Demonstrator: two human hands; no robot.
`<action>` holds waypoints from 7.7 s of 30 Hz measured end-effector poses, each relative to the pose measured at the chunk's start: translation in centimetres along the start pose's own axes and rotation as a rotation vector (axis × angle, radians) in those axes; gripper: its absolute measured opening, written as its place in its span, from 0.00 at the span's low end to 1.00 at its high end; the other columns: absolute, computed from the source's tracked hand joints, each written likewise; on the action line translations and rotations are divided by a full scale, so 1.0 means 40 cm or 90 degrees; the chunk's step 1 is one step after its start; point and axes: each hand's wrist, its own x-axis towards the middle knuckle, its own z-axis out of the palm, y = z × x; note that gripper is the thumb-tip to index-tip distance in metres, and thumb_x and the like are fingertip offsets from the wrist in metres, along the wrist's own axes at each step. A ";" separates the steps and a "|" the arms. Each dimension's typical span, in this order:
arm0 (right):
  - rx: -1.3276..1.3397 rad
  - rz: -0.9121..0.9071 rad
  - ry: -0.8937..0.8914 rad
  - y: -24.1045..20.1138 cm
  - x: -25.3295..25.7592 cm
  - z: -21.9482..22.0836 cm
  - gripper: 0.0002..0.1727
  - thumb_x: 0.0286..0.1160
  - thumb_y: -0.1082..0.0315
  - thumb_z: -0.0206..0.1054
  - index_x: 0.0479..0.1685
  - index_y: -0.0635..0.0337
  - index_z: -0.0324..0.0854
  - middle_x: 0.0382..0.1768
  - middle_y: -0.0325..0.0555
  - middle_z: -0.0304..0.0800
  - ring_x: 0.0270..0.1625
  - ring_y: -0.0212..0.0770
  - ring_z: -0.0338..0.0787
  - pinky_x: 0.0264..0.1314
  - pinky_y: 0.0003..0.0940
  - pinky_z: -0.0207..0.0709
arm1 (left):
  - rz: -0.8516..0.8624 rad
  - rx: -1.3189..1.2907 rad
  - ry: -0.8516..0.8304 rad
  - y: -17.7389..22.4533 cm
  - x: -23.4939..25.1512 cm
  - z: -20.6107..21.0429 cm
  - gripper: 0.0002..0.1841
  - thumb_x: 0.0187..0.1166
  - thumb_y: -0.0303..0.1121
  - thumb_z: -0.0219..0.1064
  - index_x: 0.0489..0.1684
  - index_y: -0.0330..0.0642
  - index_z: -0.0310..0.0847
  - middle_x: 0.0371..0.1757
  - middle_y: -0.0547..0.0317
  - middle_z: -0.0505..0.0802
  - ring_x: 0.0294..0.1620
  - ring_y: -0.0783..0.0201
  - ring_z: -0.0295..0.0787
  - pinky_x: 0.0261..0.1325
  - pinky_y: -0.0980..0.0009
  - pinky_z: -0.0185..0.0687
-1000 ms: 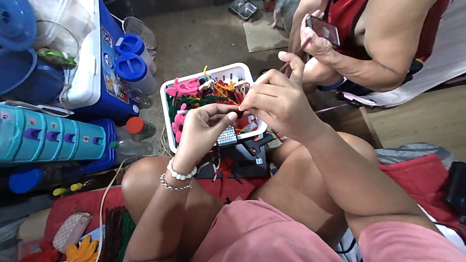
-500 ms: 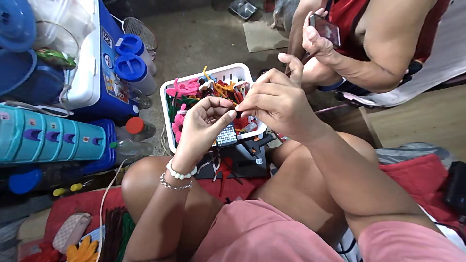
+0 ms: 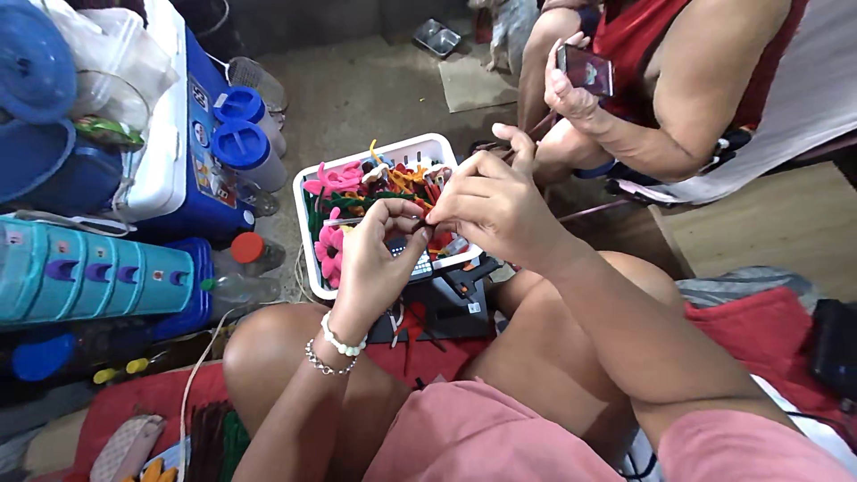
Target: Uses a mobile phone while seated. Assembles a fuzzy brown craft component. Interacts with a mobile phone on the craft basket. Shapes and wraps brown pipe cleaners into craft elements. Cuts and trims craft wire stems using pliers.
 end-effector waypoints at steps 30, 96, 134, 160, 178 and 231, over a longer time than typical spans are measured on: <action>-0.034 0.014 -0.002 -0.010 -0.010 0.030 0.08 0.81 0.64 0.69 0.45 0.43 0.95 0.43 0.31 0.94 0.63 0.41 0.87 0.84 0.72 0.46 | -0.028 -0.045 0.030 -0.037 0.004 0.024 0.14 0.75 0.30 0.74 0.55 0.39 0.80 0.38 0.65 0.94 0.40 0.73 0.92 0.47 0.76 0.89; 0.156 0.151 -0.023 -0.010 -0.009 0.018 0.19 0.80 0.46 0.68 0.41 0.51 0.95 0.41 0.32 0.95 0.58 0.33 0.88 0.85 0.65 0.48 | 0.298 0.338 0.182 -0.031 0.001 0.001 0.08 0.81 0.31 0.67 0.42 0.39 0.93 0.40 0.58 0.97 0.46 0.67 0.94 0.74 0.63 0.77; 0.087 0.152 -0.113 -0.023 0.004 0.033 0.17 0.87 0.53 0.61 0.42 0.54 0.90 0.41 0.35 0.93 0.60 0.34 0.88 0.85 0.67 0.51 | 0.058 0.053 0.125 -0.022 -0.008 -0.014 0.05 0.76 0.30 0.75 0.44 0.43 0.90 0.39 0.67 0.95 0.41 0.76 0.92 0.49 0.75 0.90; -0.094 0.076 -0.132 -0.042 -0.016 0.002 0.07 0.81 0.63 0.69 0.40 0.49 0.93 0.40 0.33 0.95 0.59 0.40 0.90 0.85 0.75 0.46 | 0.074 0.166 0.032 -0.032 -0.021 -0.003 0.06 0.77 0.39 0.74 0.41 0.50 0.92 0.39 0.73 0.96 0.43 0.78 0.93 0.54 0.71 0.89; -0.013 0.108 -0.046 -0.028 -0.036 0.025 0.12 0.86 0.56 0.64 0.46 0.48 0.92 0.47 0.32 0.94 0.64 0.36 0.87 0.86 0.72 0.45 | -0.088 -0.179 -0.069 -0.048 -0.007 0.001 0.11 0.74 0.32 0.75 0.51 0.41 0.85 0.40 0.64 0.96 0.40 0.69 0.95 0.46 0.75 0.93; -0.278 0.847 -0.046 0.490 -0.191 -0.126 0.31 0.76 0.64 0.73 0.77 0.71 0.75 0.77 0.74 0.73 0.83 0.72 0.69 0.82 0.74 0.56 | -0.246 -0.391 0.162 -0.035 0.007 -0.018 0.11 0.88 0.23 0.59 0.59 0.30 0.82 0.49 0.50 0.97 0.45 0.68 0.94 0.47 0.77 0.87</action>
